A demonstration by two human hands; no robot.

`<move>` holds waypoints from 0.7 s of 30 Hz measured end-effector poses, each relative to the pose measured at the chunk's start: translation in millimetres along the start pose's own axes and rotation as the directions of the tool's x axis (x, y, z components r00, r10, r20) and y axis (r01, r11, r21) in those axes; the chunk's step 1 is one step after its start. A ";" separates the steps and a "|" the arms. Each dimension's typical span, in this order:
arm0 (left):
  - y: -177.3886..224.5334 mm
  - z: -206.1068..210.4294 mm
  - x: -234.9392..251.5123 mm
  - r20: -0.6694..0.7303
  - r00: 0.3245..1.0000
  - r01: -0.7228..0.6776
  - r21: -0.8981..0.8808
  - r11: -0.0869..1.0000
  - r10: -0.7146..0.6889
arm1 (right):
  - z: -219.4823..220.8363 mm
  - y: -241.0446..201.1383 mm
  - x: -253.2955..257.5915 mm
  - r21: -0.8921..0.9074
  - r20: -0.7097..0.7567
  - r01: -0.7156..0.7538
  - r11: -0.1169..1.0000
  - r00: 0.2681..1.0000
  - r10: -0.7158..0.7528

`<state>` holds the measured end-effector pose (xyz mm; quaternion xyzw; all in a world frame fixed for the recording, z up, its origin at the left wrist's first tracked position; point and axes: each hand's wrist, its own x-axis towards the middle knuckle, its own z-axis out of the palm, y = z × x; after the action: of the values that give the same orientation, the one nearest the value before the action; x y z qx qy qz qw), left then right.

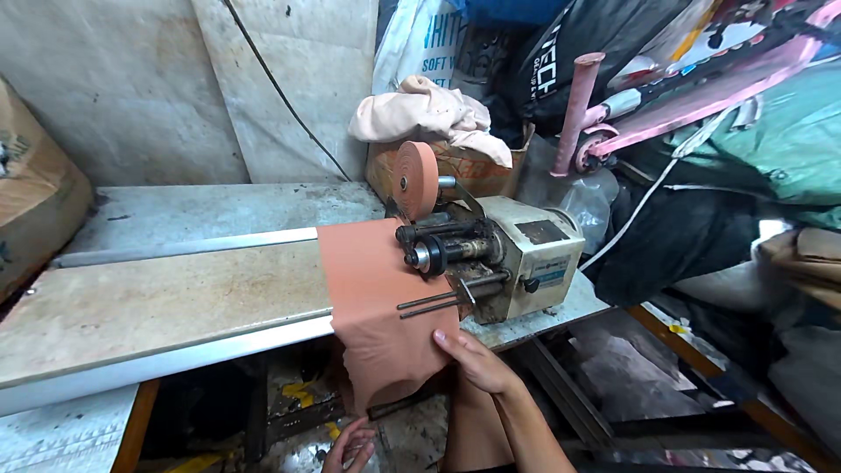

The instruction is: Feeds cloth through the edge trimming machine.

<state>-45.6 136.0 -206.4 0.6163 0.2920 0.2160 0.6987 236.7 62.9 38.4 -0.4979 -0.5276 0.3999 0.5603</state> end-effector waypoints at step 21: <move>33.2 2.3 -9.7 -0.179 0.972 -0.155 -0.011 0.988 0.150 | -3.8 3.9 -0.1 0.022 0.013 0.020 1.000 1.000 -0.020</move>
<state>-49.3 132.7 -172.1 0.6065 0.3022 0.3266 0.6589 240.8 63.0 34.7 -0.4840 -0.5317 0.4032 0.5661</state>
